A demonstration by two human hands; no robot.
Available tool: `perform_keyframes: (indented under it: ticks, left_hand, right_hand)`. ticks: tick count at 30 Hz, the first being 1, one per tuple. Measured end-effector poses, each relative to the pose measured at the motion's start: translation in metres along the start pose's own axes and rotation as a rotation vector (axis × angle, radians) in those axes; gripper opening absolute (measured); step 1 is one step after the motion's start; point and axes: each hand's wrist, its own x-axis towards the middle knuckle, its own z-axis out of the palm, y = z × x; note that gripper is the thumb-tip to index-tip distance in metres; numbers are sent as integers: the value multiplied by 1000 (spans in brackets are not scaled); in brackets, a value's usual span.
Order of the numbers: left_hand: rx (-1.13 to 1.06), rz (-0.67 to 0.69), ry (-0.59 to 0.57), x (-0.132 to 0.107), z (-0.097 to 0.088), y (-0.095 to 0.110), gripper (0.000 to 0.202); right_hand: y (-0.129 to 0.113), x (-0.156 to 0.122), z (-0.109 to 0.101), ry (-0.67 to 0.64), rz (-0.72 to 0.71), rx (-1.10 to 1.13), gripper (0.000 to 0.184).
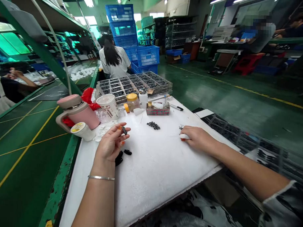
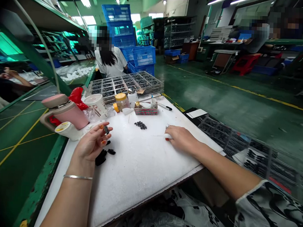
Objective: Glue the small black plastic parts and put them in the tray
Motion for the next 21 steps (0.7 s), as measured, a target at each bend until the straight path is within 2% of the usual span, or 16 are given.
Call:
perform_keyframes:
  ticks: [3, 6, 9, 11, 16, 21]
  left_hand:
    - [-19, 0, -27, -3, 5, 0, 26]
    - [1, -8, -82, -7, 12, 1, 32]
    - [-17, -7, -144, -10, 17, 0, 39]
    - [-45, 1, -158, -10, 19, -2, 39]
    - [-105, -27, -116, -10, 22, -4, 15]
    - [-182, 28, 0, -10, 24, -6, 15]
  right_hand:
    - [-5, 6, -10, 83, 92, 198, 9]
    - [-22, 17, -18, 133, 173, 505, 14]
    - [-48, 34, -21, 141, 136, 861, 18]
    - [-66, 48, -18, 128, 87, 1011, 21]
    - [-101, 77, -5, 75, -33, 1207, 26]
    - [-110, 87, 13, 111, -15, 1396, 29]
